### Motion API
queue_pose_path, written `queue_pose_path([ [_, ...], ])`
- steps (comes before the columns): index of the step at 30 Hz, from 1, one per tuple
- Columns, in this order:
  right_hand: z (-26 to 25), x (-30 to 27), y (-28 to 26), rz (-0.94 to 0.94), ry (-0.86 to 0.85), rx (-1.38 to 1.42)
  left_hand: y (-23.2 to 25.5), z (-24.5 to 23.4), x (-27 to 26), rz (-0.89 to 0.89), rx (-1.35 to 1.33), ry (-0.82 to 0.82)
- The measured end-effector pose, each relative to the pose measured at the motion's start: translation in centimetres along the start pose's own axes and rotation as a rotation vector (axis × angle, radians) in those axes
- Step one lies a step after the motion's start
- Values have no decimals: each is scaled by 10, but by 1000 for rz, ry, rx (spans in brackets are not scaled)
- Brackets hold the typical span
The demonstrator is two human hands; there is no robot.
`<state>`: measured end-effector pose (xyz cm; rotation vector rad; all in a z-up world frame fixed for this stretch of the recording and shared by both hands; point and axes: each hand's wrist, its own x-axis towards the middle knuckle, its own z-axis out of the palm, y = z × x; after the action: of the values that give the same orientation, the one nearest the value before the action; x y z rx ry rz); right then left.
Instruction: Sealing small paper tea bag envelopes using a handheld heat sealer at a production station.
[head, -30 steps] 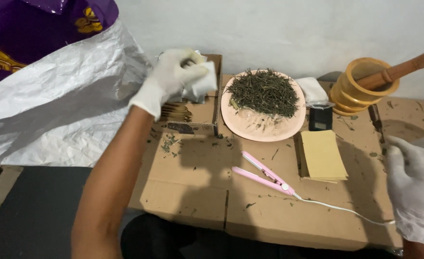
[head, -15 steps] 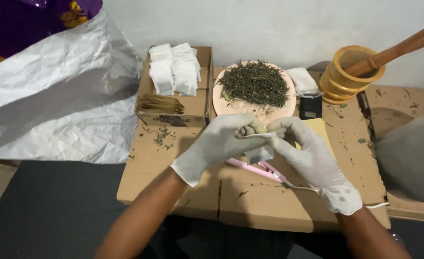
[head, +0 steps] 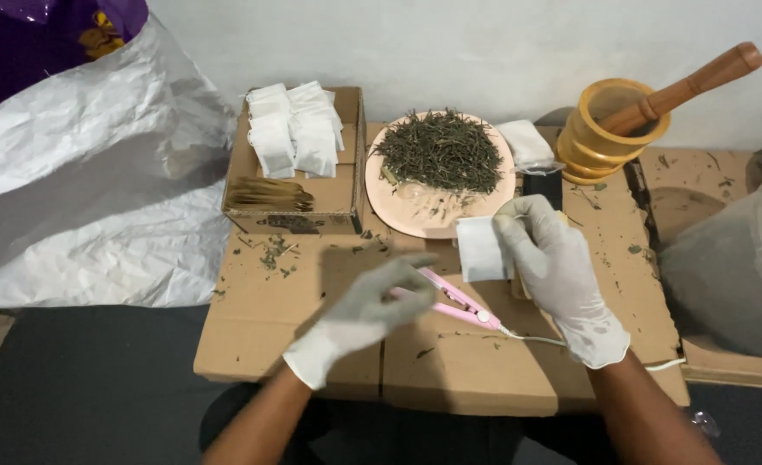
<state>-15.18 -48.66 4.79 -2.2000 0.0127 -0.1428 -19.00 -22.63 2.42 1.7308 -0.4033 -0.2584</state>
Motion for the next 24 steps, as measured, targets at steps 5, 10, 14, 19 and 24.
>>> queue_pose_path([
  [5, 20, 5, 12, 11, -36, 38, -25, 11, 2, 105, -194, -78],
  [10, 31, -9, 9, 53, -119, 28, -12, 18, 3, 151, -232, 158],
  [14, 40, -12, 1, 69, -157, 166, -16, 22, 6, 186, -252, 237],
  [19, 41, -15, -4, 37, -168, 142, -27, 22, 4, 245, -229, 369],
  [24, 31, -5, 21, -124, -233, -374, -35, 3, 3, 297, -175, 466],
])
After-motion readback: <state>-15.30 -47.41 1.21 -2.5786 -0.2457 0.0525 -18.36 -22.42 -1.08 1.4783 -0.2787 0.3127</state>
